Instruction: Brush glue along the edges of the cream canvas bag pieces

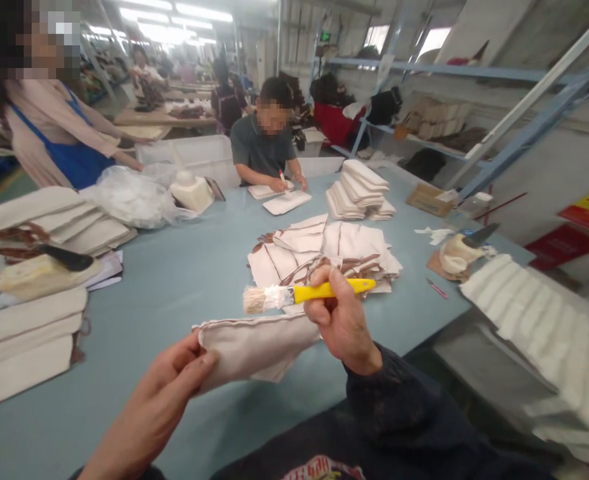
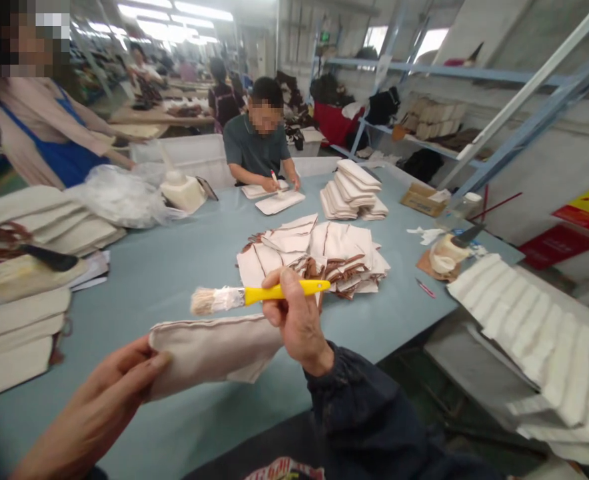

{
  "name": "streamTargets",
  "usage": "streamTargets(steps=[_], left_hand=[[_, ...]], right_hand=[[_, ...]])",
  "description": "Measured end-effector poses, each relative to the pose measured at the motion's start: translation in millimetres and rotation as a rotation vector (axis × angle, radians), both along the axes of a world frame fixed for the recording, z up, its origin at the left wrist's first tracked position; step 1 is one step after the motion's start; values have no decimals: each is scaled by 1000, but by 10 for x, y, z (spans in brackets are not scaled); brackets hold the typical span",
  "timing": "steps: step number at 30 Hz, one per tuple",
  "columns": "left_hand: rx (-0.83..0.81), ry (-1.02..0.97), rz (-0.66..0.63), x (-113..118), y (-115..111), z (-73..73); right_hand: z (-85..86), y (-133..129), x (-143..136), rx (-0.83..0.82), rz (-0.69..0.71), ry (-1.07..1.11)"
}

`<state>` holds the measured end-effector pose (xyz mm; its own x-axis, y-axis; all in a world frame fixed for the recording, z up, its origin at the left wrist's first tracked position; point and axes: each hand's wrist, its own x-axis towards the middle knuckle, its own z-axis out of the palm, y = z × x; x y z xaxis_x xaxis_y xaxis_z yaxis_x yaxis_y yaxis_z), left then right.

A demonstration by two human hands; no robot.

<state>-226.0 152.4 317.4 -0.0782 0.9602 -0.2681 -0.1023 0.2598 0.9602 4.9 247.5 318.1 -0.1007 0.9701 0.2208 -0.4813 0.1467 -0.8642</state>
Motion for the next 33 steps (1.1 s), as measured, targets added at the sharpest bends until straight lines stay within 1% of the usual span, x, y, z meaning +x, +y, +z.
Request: streamTargets(steps=[4, 8, 10, 13, 16, 18, 20, 23, 25, 29, 31, 33], left_hand=[[-2, -23, 6, 132, 3, 68], [29, -49, -38, 174, -32, 76], [42, -79, -86, 174, -67, 63], [29, -168, -137, 173, -129, 47], [12, -239, -133, 179, -191, 28], [6, -257, -131, 185, -232, 9], [13, -262, -157, 192, -272, -9], [35, -238, -202, 197, -328, -24], [37, -186, -200, 194, -363, -32], [42, -89, -179, 192, -427, -73], [36, -71, -171, 202, -448, -106], [14, -79, -130, 212, -458, -143]], right_hand=[[-13, -95, 48, 31, 55, -40], [49, -177, 66, 90, 128, -87], [114, -204, 72, 125, 174, -107], [257, -233, 92, 187, 269, -144], [426, -256, 91, 228, 350, -215], [513, -268, 55, 241, 372, -249], [557, -273, -15, 245, 402, -267], [551, -263, -153, 292, 452, -308], [527, -248, -239, 369, 439, -368], [490, -221, -376, 564, 371, -527], [469, -209, -438, 644, 332, -584], [440, -188, -494, 682, 271, -596]])
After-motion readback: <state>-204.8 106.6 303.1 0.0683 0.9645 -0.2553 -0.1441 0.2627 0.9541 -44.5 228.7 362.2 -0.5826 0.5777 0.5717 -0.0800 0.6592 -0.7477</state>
